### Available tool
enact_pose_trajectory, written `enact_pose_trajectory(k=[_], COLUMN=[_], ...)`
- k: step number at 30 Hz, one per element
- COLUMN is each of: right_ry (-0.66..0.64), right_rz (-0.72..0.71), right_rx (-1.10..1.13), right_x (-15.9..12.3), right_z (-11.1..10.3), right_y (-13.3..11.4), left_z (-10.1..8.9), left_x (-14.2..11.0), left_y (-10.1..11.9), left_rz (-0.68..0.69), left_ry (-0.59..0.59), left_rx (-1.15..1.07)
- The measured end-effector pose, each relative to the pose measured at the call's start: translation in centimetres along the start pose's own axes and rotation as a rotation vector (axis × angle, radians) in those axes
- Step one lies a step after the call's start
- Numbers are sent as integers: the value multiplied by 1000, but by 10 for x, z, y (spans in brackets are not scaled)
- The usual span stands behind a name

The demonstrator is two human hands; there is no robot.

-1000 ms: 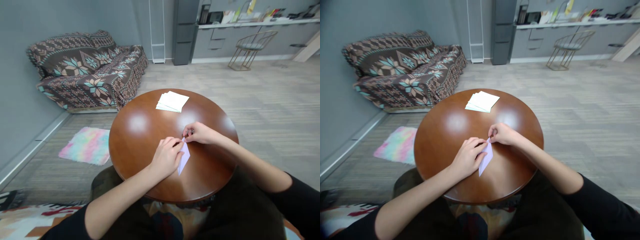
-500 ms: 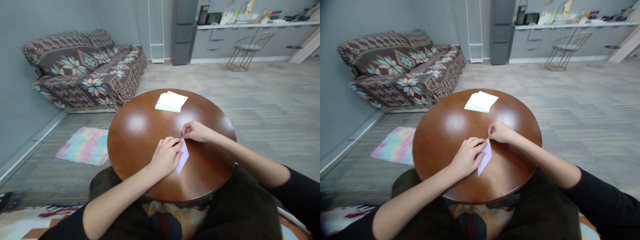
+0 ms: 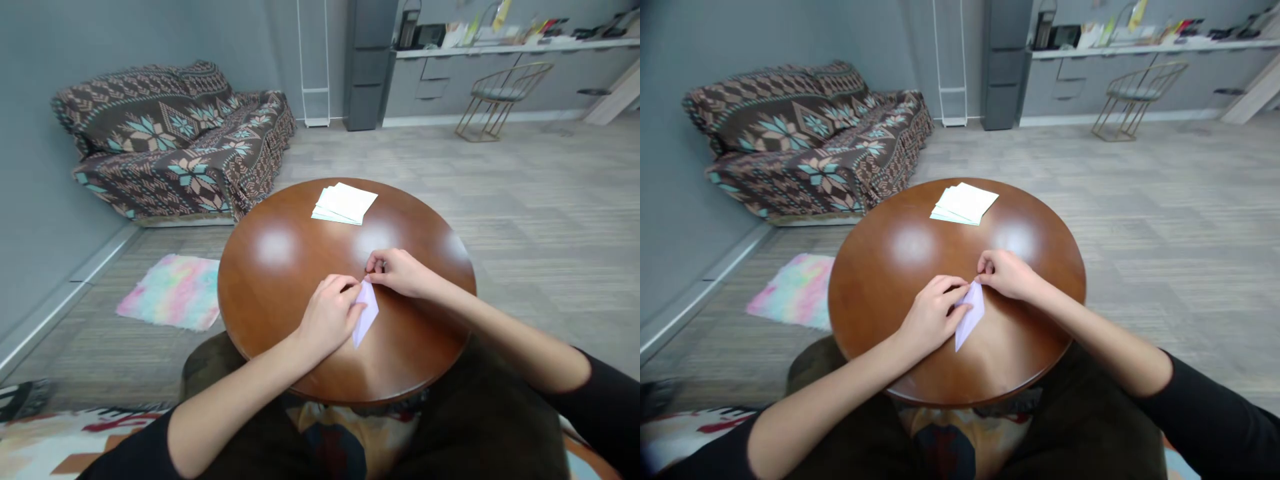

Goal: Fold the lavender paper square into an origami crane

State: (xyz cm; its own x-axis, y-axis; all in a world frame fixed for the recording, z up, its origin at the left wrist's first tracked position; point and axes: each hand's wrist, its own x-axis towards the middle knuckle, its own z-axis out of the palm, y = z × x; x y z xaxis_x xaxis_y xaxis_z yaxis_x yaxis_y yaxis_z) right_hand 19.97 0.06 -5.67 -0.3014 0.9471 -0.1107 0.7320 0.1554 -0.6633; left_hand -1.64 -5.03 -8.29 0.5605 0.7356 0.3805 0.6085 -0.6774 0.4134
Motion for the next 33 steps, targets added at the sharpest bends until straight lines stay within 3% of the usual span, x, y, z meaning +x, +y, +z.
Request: enact_pose_trajectory(k=[11, 26, 33], right_ry=[-18, -63, 16], right_rz=[-57, -76, -116], right_rx=[20, 86, 18], right_x=[-7, -11, -9], right_z=[10, 9, 12], right_y=[1, -5, -1], left_z=[3, -5, -6], left_x=[-6, -17, -16], left_y=[0, 21, 21], left_rz=[55, 31, 7], left_ry=[26, -115, -132], left_rx=[63, 201, 170])
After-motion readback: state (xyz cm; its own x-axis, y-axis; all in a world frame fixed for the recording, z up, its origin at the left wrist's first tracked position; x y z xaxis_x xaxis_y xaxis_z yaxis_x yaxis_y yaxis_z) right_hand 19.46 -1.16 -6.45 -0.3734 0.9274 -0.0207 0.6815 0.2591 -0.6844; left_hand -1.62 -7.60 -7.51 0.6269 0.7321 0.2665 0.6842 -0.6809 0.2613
